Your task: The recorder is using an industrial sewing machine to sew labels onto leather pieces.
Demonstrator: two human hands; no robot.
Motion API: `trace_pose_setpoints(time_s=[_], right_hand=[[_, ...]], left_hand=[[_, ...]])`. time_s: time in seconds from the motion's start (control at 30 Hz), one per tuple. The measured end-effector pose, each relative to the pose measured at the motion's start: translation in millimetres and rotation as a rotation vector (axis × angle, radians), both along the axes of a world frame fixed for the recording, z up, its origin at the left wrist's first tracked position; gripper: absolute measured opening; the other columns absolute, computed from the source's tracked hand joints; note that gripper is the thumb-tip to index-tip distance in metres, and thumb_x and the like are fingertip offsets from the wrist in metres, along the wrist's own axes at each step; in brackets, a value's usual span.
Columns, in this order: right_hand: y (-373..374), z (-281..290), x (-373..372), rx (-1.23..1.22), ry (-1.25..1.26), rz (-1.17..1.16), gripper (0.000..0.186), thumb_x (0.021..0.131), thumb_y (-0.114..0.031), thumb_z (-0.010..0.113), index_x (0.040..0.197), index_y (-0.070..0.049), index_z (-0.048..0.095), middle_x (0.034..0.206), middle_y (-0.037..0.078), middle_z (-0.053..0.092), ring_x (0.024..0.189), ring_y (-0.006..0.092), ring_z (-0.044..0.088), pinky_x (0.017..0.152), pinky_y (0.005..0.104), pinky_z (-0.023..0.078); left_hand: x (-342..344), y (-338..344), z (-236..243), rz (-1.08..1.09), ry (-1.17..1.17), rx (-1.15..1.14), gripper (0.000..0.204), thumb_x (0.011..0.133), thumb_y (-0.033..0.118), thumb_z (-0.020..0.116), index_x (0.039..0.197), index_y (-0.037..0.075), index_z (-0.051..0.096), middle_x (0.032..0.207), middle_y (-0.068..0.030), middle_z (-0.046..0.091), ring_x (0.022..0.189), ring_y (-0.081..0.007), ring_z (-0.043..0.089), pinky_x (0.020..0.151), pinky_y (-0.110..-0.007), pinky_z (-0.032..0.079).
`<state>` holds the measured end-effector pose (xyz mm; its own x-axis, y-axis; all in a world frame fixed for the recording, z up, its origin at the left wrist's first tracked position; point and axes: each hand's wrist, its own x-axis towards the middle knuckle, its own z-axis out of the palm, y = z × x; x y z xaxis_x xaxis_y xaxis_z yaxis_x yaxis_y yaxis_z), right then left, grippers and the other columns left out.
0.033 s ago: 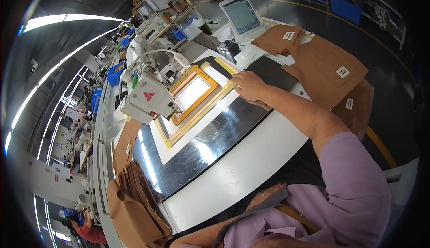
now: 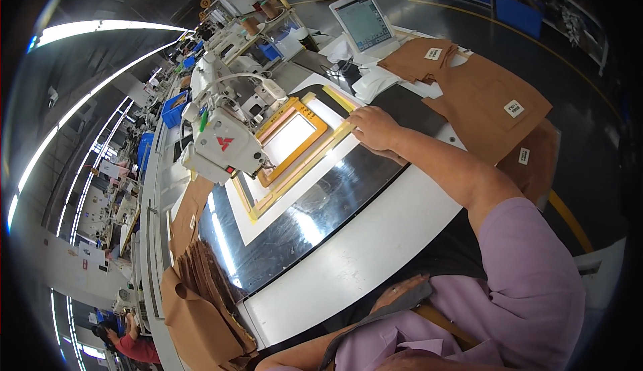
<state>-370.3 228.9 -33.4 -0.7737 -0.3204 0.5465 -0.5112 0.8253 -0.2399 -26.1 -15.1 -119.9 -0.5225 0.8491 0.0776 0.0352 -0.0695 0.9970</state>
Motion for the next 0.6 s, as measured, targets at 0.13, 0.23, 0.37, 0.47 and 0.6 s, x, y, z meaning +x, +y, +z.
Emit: trace_pose_setpoints(time_s=[0.13, 0.23, 0.37, 0.47, 0.6], right_hand=[[-0.6, 4.3, 3.5, 0.009, -0.034, -0.006, 0.040, 0.098, -0.026, 0.056, 0.131, -0.006, 0.065, 0.137, 0.012, 0.062, 0.134, 0.0278, 0.053, 0.115, 0.0441, 0.038], [-1.4, 0.6, -1.0, 0.012, -0.034, -0.003, 0.040, 0.098, -0.026, 0.056, 0.132, -0.006, 0.064, 0.138, 0.012, 0.062, 0.134, 0.0275, 0.052, 0.115, 0.0438, 0.038], [-3.3, 1.8, -0.4, 0.026, -0.031, 0.006, 0.041, 0.099, -0.027, 0.056, 0.133, -0.006, 0.064, 0.138, 0.012, 0.062, 0.134, 0.0277, 0.053, 0.115, 0.0437, 0.038], [-1.0, 5.0, 3.5, 0.022, -0.024, 0.011, 0.040, 0.099, -0.027, 0.056, 0.133, -0.006, 0.064, 0.136, 0.012, 0.062, 0.133, 0.0282, 0.053, 0.115, 0.0435, 0.038], [-2.0, 4.2, 3.3, -0.007, -0.032, 0.017, 0.039, 0.099, -0.025, 0.057, 0.132, -0.006, 0.064, 0.134, 0.013, 0.063, 0.132, 0.0288, 0.054, 0.114, 0.0435, 0.039]], left_hand=[[1.0, 0.1, 17.8, -0.013, 0.037, -0.084, 0.059, 0.108, 0.029, 0.043, 0.158, -0.001, 0.034, 0.165, -0.0167, 0.034, 0.154, -0.0309, 0.032, 0.126, -0.041, 0.026], [1.5, 1.6, 35.0, -0.036, 0.059, -0.147, 0.060, 0.108, 0.030, 0.043, 0.158, -0.001, 0.034, 0.165, -0.0173, 0.034, 0.154, -0.0314, 0.032, 0.126, -0.042, 0.025], [-5.0, -6.8, 51.7, -0.029, 0.082, -0.219, 0.061, 0.108, 0.032, 0.043, 0.158, -0.002, 0.033, 0.165, -0.0179, 0.034, 0.154, -0.0319, 0.032, 0.127, -0.042, 0.024], [-10.6, -10.3, 50.5, -0.058, 0.147, -0.184, 0.065, 0.107, 0.038, 0.046, 0.158, 0.000, 0.033, 0.165, -0.0201, 0.033, 0.154, -0.0341, 0.030, 0.127, -0.042, 0.024], [-6.6, -9.7, 43.0, 0.004, 0.219, -0.197, 0.065, 0.106, 0.036, 0.049, 0.158, 0.002, 0.035, 0.165, -0.0161, 0.035, 0.153, -0.0313, 0.034, 0.125, -0.042, 0.029]])
